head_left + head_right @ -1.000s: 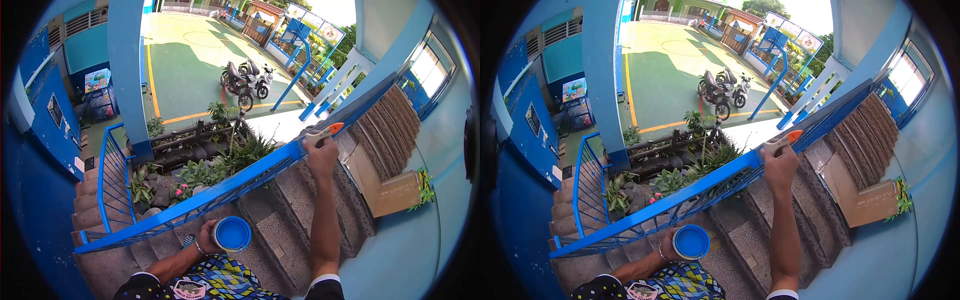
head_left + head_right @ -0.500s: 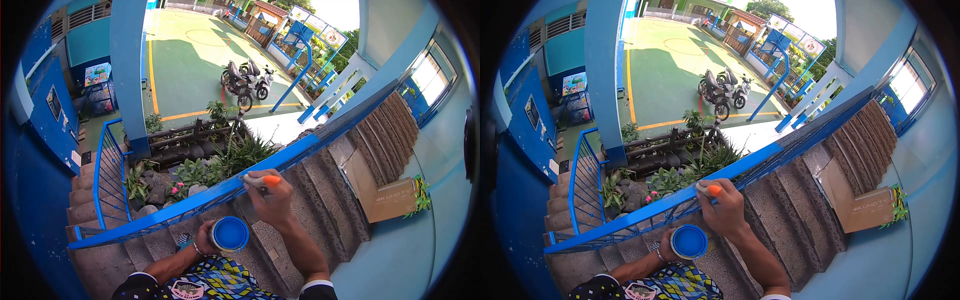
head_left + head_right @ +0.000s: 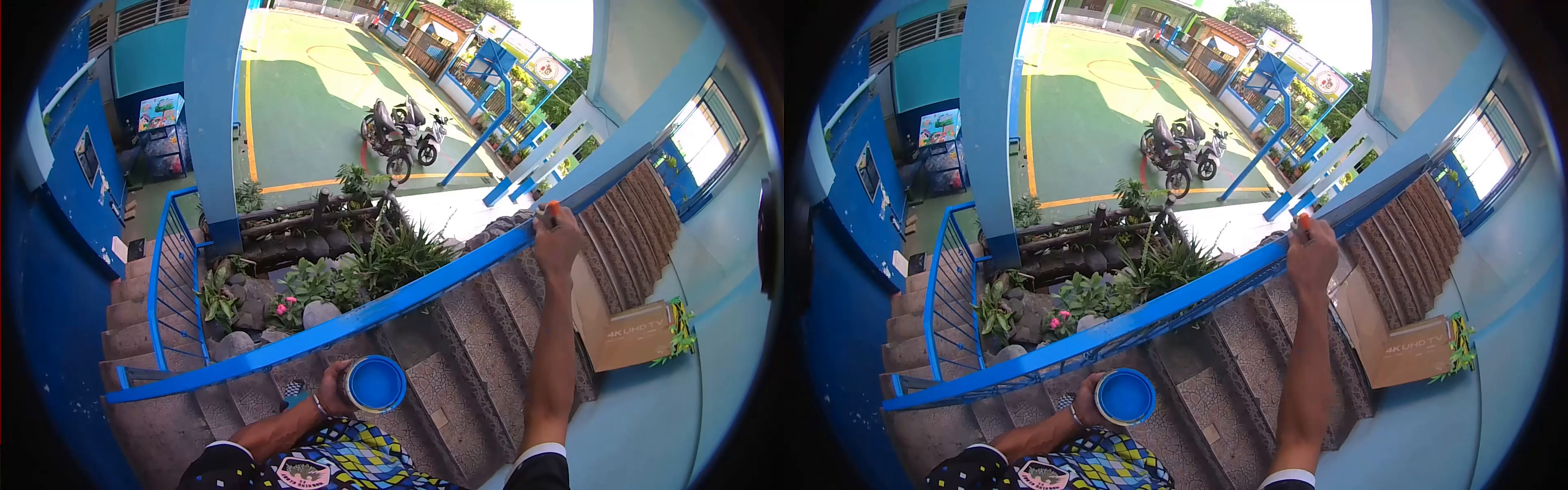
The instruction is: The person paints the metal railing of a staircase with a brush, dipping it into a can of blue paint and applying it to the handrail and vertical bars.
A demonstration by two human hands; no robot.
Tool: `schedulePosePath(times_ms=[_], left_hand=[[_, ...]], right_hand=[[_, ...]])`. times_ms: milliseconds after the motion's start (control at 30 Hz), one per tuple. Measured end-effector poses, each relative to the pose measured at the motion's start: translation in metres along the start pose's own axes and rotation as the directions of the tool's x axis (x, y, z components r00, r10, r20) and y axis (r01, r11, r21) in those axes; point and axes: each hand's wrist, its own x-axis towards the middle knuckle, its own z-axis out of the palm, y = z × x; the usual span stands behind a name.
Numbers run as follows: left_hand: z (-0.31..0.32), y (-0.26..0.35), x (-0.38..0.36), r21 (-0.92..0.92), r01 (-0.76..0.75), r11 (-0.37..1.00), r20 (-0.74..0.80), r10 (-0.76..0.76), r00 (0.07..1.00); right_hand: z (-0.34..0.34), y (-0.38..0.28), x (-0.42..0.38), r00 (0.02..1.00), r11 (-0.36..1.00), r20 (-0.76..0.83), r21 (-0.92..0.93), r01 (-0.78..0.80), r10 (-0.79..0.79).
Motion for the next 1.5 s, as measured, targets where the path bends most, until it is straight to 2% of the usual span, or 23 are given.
schedulePosePath(times_ms=[67,133,200,333,433,500,600,667,700,733,833,867,933,1033,1100,1200,1233,1300,1367,1433,1500], left_hand=[[-0.001,0.001,-0.001,-0.012,0.018,1.0,0.001,-0.018,1.0],[-0.014,0.003,0.0,-0.065,0.052,0.997,0.002,-0.052,0.999],[-0.014,0.003,-0.002,-0.085,0.044,0.995,-0.001,-0.045,0.999],[-0.006,0.001,-0.011,-0.001,-0.02,1.0,-0.091,0.02,0.996],[0.014,-0.007,-0.011,-0.129,-0.114,0.985,-0.136,0.096,0.986],[0.016,-0.01,-0.014,0.052,-0.161,0.986,-0.2,0.169,0.965],[0.017,-0.015,-0.019,0.323,-0.198,0.926,-0.273,0.291,0.917],[0.011,-0.013,-0.021,0.272,-0.148,0.951,-0.249,0.218,0.944],[0.001,-0.008,-0.021,0.131,-0.079,0.988,-0.192,0.104,0.976],[-0.007,-0.006,-0.021,-0.008,0.003,1.0,-0.118,-0.004,0.993],[-0.015,-0.008,-0.018,-0.111,0.01,0.994,-0.067,-0.017,0.998],[-0.014,-0.01,-0.019,-0.107,0.011,0.994,-0.067,-0.018,0.998],[-0.01,-0.009,-0.019,-0.092,0.013,0.996,-0.065,-0.019,0.998],[-0.005,-0.009,-0.019,-0.096,0.029,0.995,-0.083,-0.037,0.996],[-0.006,-0.009,-0.019,-0.062,0.031,0.998,-0.11,-0.038,0.993],[0.004,-0.006,-0.02,-0.053,0.037,0.998,-0.121,-0.043,0.992],[0.007,-0.007,-0.022,-0.058,0.038,0.998,-0.12,-0.045,0.992],[-0.001,-0.005,-0.019,-0.061,0.056,0.997,-0.098,-0.062,0.993],[-0.005,-0.002,-0.02,-0.076,0.072,0.994,-0.067,-0.077,0.995],[-0.005,0.0,-0.021,-0.105,0.082,0.991,-0.023,-0.085,0.996],[-0.008,0.003,-0.023,-0.118,0.092,0.989,-0.003,-0.093,0.996]], right_hand=[[0.008,-0.051,-0.04,0.998,0.99,0.041,0.136,0.038,-0.044],[0.007,-0.103,-0.082,0.978,0.965,0.116,0.219,0.142,-0.171],[0.012,-0.148,-0.12,0.937,0.911,0.095,0.288,0.297,-0.336],[0.019,-0.222,-0.184,0.864,0.837,0.201,0.423,0.348,-0.461],[0.028,-0.254,-0.215,0.819,0.8,0.25,0.481,0.358,-0.517],[0.033,-0.265,-0.227,0.8,0.769,0.262,0.541,0.342,-0.54],[0.027,-0.268,-0.221,0.852,0.654,0.235,0.741,0.154,-0.467],[0.025,-0.262,-0.211,0.893,0.612,0.371,0.777,-0.149,-0.255],[0.022,-0.256,-0.203,0.883,0.561,0.446,0.773,-0.295,-0.15],[0.026,-0.241,-0.193,0.9,0.651,0.424,0.712,-0.263,-0.101],[0.023,-0.193,-0.15,0.953,0.828,0.303,0.531,-0.177,0.009],[0.021,-0.184,-0.14,0.971,0.876,0.239,0.469,-0.115,-0.001],[0.018,-0.175,-0.125,0.994,0.947,0.105,0.321,0.003,-0.038],[0.011,-0.209,-0.137,0.957,0.946,0.036,0.166,0.277,-0.287],[0.017,-0.233,-0.165,0.899,0.925,0.275,0.268,0.269,-0.341],[0.018,-0.259,-0.193,0.831,0.835,0.325,0.484,0.263,-0.451],[0.019,-0.26,-0.193,0.865,0.798,0.359,0.597,0.075,-0.35],[0.02,-0.26,-0.187,0.872,0.598,0.464,0.747,-0.29,-0.156],[0.032,-0.226,-0.165,0.927,0.778,0.362,0.61,-0.152,-0.102],[0.029,-0.19,-0.14,0.936,0.796,0.339,0.538,-0.277,0.097],[0.016,-0.176,-0.122,0.99,0.892,0.08,0.43,-0.143,0.12]])
